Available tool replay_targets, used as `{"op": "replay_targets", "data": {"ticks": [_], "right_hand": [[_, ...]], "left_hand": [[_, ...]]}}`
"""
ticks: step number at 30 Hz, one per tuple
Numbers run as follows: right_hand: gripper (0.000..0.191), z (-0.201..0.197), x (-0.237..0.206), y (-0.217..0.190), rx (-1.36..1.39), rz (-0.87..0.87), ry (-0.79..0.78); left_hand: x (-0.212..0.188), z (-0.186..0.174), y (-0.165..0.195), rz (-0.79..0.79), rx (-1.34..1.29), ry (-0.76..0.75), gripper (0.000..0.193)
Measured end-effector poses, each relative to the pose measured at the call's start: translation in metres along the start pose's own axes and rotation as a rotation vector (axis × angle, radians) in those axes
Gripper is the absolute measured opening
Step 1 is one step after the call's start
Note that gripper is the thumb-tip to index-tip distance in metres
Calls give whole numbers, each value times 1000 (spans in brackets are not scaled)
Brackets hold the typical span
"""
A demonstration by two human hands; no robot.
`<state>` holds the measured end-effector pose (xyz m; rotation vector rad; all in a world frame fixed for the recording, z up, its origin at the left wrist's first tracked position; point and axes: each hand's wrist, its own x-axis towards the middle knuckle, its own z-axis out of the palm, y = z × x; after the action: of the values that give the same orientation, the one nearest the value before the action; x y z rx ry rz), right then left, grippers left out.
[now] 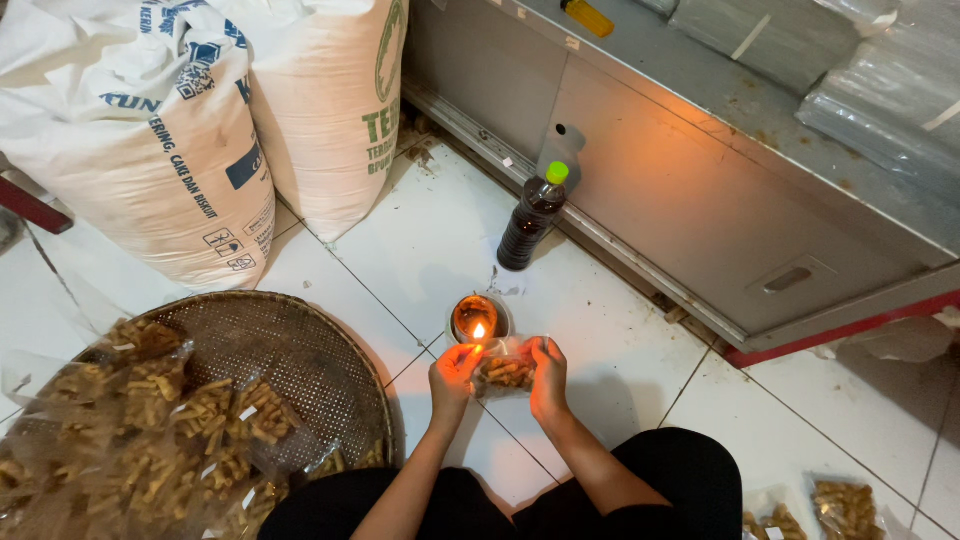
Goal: The person sits on the floor and seals open plastic bags of dried snack pieces by passing the bag opening over a lit candle flame to melt it closed, then sets the sealed bag aside and picks up the next open bag, repeating this across several bags.
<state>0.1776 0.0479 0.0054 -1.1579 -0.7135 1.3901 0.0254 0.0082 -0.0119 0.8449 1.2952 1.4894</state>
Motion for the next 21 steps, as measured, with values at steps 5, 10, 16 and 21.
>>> {"op": "replay_targets", "data": {"ticks": [5,10,16,21], "right_hand": [[5,3,1,-6,19,-92,127],[35,4,-7,-30,-769,-731,16],[22,-5,2,-14,-1106,-627,-370],[14,-30,21,-18,-1306,-549,-445]], "left_hand": [[-4,2,-2,119,85,-20,20],[-8,8,-2,78,159,-45,18],[-19,12,-6,133,108,-117,15],[-23,11,-9,96,120,-112,15]]}}
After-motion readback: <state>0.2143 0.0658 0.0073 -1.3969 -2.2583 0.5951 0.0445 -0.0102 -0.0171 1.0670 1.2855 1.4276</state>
